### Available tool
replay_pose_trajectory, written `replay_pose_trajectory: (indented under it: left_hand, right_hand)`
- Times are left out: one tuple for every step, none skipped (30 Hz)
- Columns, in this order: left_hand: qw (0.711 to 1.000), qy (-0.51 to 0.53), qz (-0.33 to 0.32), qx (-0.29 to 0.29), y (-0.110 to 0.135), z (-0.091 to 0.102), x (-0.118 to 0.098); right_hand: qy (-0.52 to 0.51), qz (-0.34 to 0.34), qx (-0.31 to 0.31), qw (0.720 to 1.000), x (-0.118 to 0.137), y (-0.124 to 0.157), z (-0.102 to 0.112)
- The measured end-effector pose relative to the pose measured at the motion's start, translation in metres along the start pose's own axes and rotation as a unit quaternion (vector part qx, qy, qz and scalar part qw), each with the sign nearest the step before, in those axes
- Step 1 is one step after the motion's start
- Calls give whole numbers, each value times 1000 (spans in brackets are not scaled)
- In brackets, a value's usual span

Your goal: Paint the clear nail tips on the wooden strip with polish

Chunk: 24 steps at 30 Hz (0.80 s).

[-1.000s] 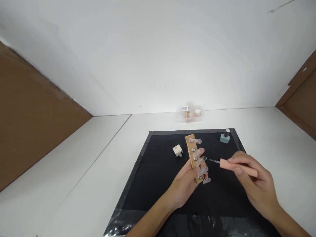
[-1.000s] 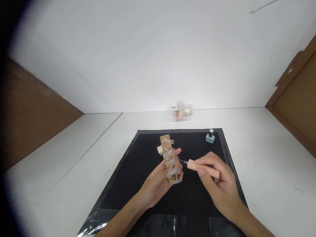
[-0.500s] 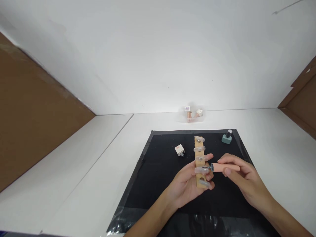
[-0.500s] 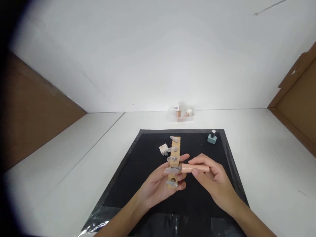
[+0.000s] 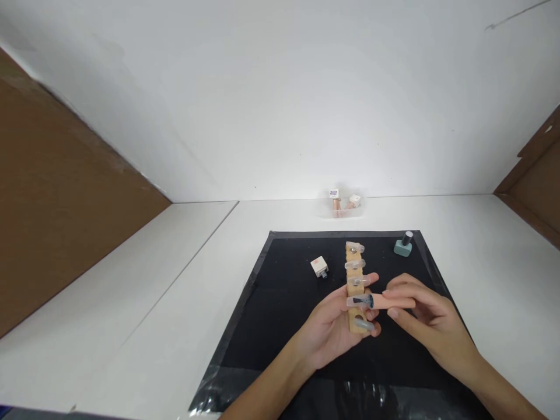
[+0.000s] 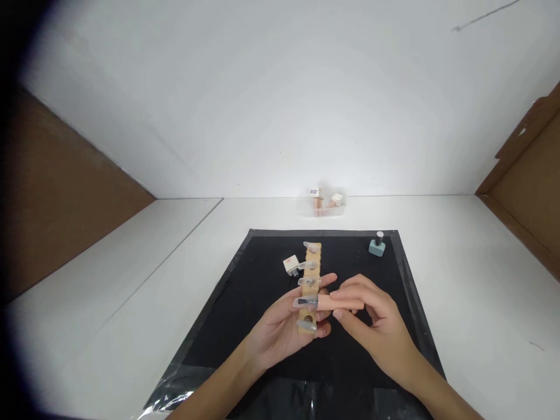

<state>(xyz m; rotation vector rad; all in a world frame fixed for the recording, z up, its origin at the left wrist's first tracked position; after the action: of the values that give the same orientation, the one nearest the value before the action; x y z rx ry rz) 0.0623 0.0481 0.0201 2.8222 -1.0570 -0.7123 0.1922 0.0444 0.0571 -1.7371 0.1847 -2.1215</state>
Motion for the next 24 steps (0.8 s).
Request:
replay_pose_trajectory:
  left_hand:
    - [1000,0,-1,0,0,0,0]
    - [1000,-1,-2,-1,0,0,0]
    - [1000,-1,-2,-2,0,0,0]
    - [1000,-2,-1,-3,0,0,0]
    - [1000,-2,-1,-5,0,0,0]
    - [1000,-3,-1,-6,-1,0,0]
    - [1000,-4,-1,-7,-1,0,1]
    - [1000,-4,-1,-8,-1,0,1]
    - [1000,-4,-1,-9,-1,0,1]
    - [1000,-4,0,-10,-1,0,1]
    - [1000,-3,0,-10,-1,0,1]
    - [1000,-2,1,-11,-1,1,1]
    - [1000,0,1,-12,-1,1,1]
    - [1000,1,1,-13,-1,2,1]
    - [1000,2,3,-14,-1,2,1]
    - [1000,3,4,-16,-1,3,2]
    - [1000,4,5,-17,-1,3,2]
    - [1000,3,5,-18,-1,4,2]
    - [1000,3,6,-19,-1,4,2]
    - [1000,2,6,-20,-1,4,2]
    - [1000,1,7,-22,-1,4,2]
    - [1000,0,8,-22,-1,4,2]
    - [1000,0,11,-23,-1,4,3]
    - [1000,0,13,-23,-1,4,3]
  right_hand:
    - [16,16,-4,1000,3,0,0]
    - [31,31,-7,999,5,-1,1]
    - [42,47,-10,998,8,-1,1]
    - [50,61,-13,997,10,-1,1]
    - [56,75,-16,996,13,-2,1]
    - [60,87,-18,994,15,-2,1]
    - [65,100,-21,993,16,-2,1]
    - [71,110,-25,991,18,-2,1]
    - [79,121,-28,989,19,-1,0]
    - [88,129,-31,987,20,-1,0]
    - [98,138,-35,985,21,0,0]
    - [108,145,-39,983,22,0,0]
    - [118,152,-42,980,23,1,0]
    - [126,157,-45,978,24,1,-1]
    - [133,163,-46,977,25,1,-1]
    - [138,167,-46,975,25,2,-1]
    - [142,172,-47,974,26,2,-2]
    - [147,177,-49,972,27,2,-2]
    - [153,181,-51,970,28,2,-2]
    - [159,185,-55,968,28,2,-1]
    - [166,187,-58,967,29,2,-1]
    - [172,188,-60,965,29,3,-1]
    - [178,188,-63,964,29,3,-1]
    - [181,188,-64,963,29,3,-1]
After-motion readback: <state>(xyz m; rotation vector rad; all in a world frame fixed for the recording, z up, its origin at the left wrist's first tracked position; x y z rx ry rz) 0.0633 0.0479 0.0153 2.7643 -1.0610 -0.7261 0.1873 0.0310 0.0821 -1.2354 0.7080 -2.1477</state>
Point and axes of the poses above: each hand's wrist, its own y-axis away from the middle knuckle, its own z-axis out of the back of the hand, x = y × z, the point moved 5 cm from there along -y, towards the middle knuckle, and after that the axes turned 1 degree about y, right-handed, at the moved point
